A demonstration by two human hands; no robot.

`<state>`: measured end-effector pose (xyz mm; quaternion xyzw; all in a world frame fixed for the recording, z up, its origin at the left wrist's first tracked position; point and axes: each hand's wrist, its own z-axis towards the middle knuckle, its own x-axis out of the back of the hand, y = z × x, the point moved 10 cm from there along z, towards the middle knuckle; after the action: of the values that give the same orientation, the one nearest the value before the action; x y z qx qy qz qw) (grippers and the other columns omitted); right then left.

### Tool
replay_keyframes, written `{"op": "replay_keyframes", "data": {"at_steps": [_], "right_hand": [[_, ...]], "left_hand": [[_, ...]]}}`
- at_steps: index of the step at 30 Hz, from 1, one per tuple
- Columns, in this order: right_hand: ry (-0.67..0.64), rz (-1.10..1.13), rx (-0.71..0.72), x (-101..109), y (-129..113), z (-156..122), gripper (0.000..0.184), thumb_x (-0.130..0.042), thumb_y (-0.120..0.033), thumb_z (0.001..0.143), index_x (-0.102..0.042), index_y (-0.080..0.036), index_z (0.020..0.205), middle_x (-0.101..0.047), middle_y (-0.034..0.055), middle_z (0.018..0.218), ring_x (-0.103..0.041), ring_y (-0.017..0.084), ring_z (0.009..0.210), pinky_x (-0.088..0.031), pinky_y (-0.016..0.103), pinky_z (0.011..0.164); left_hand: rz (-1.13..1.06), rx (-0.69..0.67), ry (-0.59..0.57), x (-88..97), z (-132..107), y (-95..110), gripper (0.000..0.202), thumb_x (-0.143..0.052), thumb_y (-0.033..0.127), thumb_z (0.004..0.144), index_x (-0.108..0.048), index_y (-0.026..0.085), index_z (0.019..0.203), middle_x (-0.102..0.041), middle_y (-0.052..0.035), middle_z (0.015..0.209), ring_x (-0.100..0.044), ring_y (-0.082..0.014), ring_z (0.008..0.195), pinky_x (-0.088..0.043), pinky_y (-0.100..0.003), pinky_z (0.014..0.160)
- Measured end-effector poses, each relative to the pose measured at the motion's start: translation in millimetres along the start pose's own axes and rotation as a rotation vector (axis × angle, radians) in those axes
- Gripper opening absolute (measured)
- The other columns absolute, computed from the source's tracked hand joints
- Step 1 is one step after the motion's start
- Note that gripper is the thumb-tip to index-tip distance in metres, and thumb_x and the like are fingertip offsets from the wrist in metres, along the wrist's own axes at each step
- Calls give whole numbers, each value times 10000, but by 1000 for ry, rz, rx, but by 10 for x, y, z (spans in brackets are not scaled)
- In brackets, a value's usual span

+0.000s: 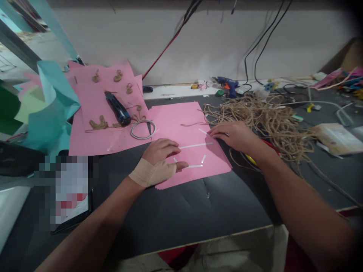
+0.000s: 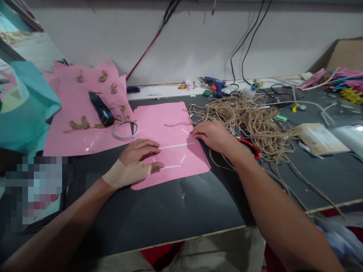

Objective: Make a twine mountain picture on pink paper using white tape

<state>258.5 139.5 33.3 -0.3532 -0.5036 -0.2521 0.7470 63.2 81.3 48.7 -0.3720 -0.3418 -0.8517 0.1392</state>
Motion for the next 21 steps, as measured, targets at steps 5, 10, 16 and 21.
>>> {"op": "replay_keyframes", "data": {"at_steps": [5, 10, 16, 21], "right_hand": [[-13, -13, -14, -19, 15, 2, 304, -474, -256, 958, -774, -295, 931, -757, -2, 1030, -701, 198, 988, -554, 381, 923], [-11, -6, -21, -2, 15, -3, 293, -478, -255, 956, -770, -282, 933, -757, 1, 1035, -702, 200, 990, -551, 378, 920], [-23, -5, 7, 0, 11, -22, 279, -495, -261, 952, -772, -282, 931, -760, 4, 1053, -705, 210, 999, -553, 385, 913], [-24, -38, 36, -11, 3, -32, 291, -482, -247, 962, -772, -269, 948, -758, 7, 1066, -703, 203, 1003, -549, 371, 914]], "left_hand": [[9, 23, -19, -19, 3, -16, 352, -770, 506, 771, -717, 188, 912, -748, -100, 1018, -687, -252, 993, -544, -456, 885], [2, 13, -14, -11, -3, -12, 369, -774, 508, 765, -717, 177, 918, -747, -110, 1020, -688, -258, 991, -546, -457, 879], [-9, 27, -15, -6, -2, -15, 369, -770, 515, 767, -719, 182, 917, -745, -114, 1022, -687, -260, 995, -544, -463, 889], [-4, 27, -12, -15, -9, -25, 370, -771, 518, 764, -718, 185, 915, -745, -110, 1026, -686, -260, 987, -544, -468, 882]]}}
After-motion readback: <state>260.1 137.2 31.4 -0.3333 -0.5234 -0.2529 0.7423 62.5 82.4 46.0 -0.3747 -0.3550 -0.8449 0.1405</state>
